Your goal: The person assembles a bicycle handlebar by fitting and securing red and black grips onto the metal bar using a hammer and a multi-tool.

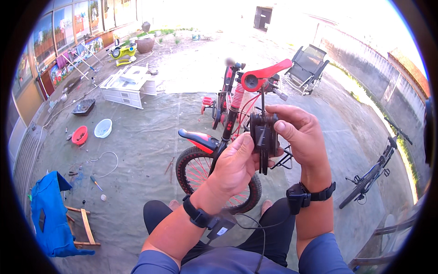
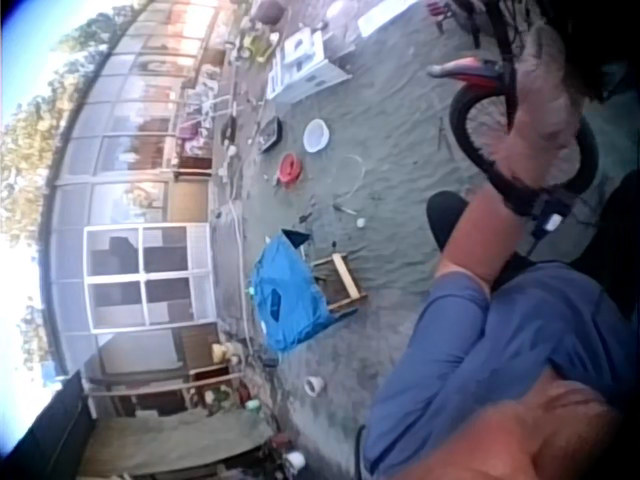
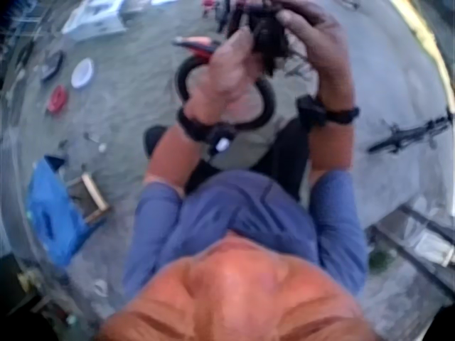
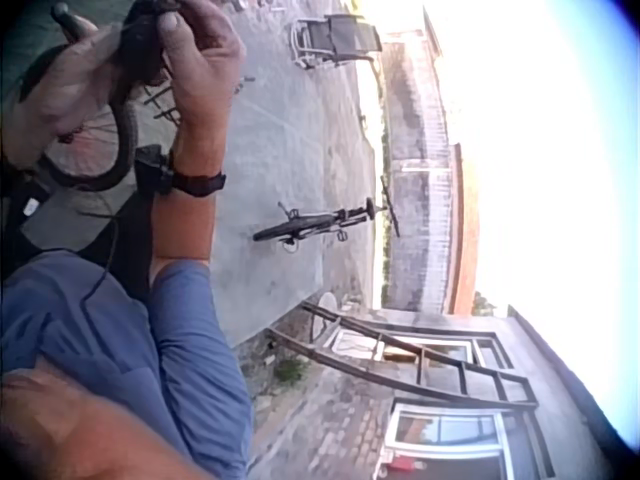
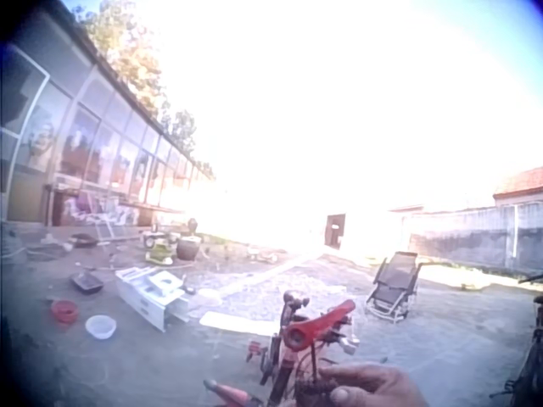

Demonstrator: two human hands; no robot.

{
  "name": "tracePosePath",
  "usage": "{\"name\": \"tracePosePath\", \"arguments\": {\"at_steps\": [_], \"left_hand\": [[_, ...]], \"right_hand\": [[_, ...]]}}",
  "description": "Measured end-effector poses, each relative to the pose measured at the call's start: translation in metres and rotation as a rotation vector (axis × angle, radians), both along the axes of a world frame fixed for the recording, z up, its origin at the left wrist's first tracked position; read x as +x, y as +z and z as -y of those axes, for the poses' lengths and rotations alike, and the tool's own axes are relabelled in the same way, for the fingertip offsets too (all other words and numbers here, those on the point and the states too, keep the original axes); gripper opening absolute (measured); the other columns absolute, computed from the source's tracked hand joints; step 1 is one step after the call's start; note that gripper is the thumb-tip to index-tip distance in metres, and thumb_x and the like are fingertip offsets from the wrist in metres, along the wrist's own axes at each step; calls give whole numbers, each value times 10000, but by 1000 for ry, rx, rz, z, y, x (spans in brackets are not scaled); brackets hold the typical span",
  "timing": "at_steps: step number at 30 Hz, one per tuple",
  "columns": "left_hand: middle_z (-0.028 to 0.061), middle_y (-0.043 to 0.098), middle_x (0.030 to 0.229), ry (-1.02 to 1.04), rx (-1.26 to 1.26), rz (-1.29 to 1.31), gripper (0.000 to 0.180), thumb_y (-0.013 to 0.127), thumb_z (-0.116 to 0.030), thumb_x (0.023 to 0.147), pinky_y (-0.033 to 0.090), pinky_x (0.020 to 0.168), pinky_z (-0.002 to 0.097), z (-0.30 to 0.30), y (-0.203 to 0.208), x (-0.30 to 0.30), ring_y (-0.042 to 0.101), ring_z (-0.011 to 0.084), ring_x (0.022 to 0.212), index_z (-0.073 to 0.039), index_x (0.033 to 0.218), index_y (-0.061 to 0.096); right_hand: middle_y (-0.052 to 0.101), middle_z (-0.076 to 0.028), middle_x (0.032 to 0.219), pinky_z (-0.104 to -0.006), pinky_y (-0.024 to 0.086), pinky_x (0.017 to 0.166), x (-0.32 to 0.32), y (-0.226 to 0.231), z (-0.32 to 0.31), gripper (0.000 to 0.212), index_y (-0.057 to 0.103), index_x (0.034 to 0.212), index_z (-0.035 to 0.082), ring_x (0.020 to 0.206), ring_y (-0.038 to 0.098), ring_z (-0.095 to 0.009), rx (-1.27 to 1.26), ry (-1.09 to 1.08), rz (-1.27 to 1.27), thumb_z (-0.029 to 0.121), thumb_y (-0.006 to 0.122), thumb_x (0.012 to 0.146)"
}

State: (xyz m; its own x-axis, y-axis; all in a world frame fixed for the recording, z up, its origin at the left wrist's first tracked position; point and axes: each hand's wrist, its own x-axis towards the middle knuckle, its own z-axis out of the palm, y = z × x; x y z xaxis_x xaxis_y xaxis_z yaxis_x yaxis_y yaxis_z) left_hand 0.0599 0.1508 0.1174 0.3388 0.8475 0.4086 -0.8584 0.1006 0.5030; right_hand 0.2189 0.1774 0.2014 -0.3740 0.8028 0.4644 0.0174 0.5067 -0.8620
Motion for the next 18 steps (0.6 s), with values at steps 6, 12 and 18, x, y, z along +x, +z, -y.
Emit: {"name": "tracePosePath", "arguments": {"at_steps": [6, 12, 18], "left_hand": [[167, 675, 1100, -320, -1, 81, 538, 297, -458, 1084, 559, 691, 327, -5, -10, 2, 711, 287, 920, -24, 1317, 513], [181, 677, 1127, -113, -92, -189, 518, 296, -434, 1086, 561, 677, 323, 10, 6, 3, 718, 290, 899, -30, 1300, 540], [164, 671, 1135, -118, -82, 27, 527, 291, -450, 1087, 554, 702, 317, 28, 8, -11, 709, 292, 939, -34, 1276, 554]], "right_hand": [[672, -95, 1163, -303, 499, 946, -5, 7, -3, 424, 598, 1295, -37, 1056, 623, -150, -311, 332, -175, 67, 705, 899], [681, -40, 1007, -233, 519, 800, -14, 13, -2, 309, 624, 1132, -2, 890, 625, -71, -233, 161, -8, 60, 761, 862], [673, -19, 956, -230, 517, 775, -24, 26, 15, 231, 626, 1060, 10, 862, 619, -64, -122, 21, -4, 15, 748, 864]]}}
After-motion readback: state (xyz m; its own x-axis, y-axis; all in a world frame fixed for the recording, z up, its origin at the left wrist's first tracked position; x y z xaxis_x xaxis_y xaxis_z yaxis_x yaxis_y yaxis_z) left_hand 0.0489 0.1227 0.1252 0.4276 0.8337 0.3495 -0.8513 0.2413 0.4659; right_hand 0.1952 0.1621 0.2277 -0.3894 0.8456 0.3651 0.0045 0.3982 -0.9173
